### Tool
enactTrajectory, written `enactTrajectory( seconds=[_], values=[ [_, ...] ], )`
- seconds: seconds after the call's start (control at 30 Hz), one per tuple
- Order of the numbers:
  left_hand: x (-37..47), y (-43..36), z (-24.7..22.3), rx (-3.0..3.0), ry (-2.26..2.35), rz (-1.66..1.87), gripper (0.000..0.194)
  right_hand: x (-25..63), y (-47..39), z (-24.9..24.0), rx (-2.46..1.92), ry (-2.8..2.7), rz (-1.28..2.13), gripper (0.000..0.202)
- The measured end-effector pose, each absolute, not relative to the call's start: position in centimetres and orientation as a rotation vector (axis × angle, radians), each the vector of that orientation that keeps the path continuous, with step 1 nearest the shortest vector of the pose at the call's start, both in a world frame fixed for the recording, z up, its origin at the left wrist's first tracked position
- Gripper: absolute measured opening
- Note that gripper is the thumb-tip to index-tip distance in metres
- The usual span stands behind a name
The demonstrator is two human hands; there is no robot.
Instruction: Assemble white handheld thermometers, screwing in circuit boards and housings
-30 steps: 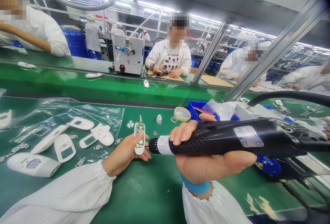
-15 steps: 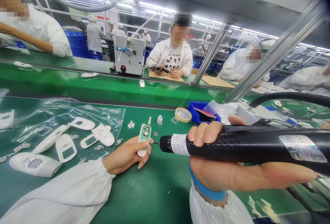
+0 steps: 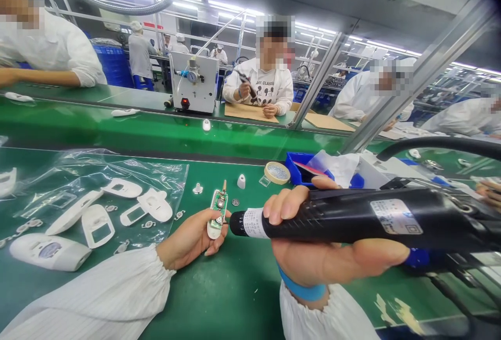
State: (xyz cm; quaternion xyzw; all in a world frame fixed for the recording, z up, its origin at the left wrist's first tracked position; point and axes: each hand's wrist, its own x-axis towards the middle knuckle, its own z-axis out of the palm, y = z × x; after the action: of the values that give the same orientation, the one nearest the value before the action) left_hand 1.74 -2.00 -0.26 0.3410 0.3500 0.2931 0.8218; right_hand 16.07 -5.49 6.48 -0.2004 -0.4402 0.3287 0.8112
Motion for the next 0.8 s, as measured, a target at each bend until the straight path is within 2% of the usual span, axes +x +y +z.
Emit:
enactTrajectory(
  seconds=[0.3, 0.8],
  values=[
    [2.1, -2.3, -0.3, 0.78, 0.747, 0.638, 0.018, 15.4, -5.5, 6.2, -0.371, -0.92, 0.77, 0.05],
    [2.3, -2.9, -0.3, 0.843, 0.8, 0.674, 0.017, 14.8, -5.0, 5.5, -0.27, -0.958, 0.79, 0.045]
  ],
)
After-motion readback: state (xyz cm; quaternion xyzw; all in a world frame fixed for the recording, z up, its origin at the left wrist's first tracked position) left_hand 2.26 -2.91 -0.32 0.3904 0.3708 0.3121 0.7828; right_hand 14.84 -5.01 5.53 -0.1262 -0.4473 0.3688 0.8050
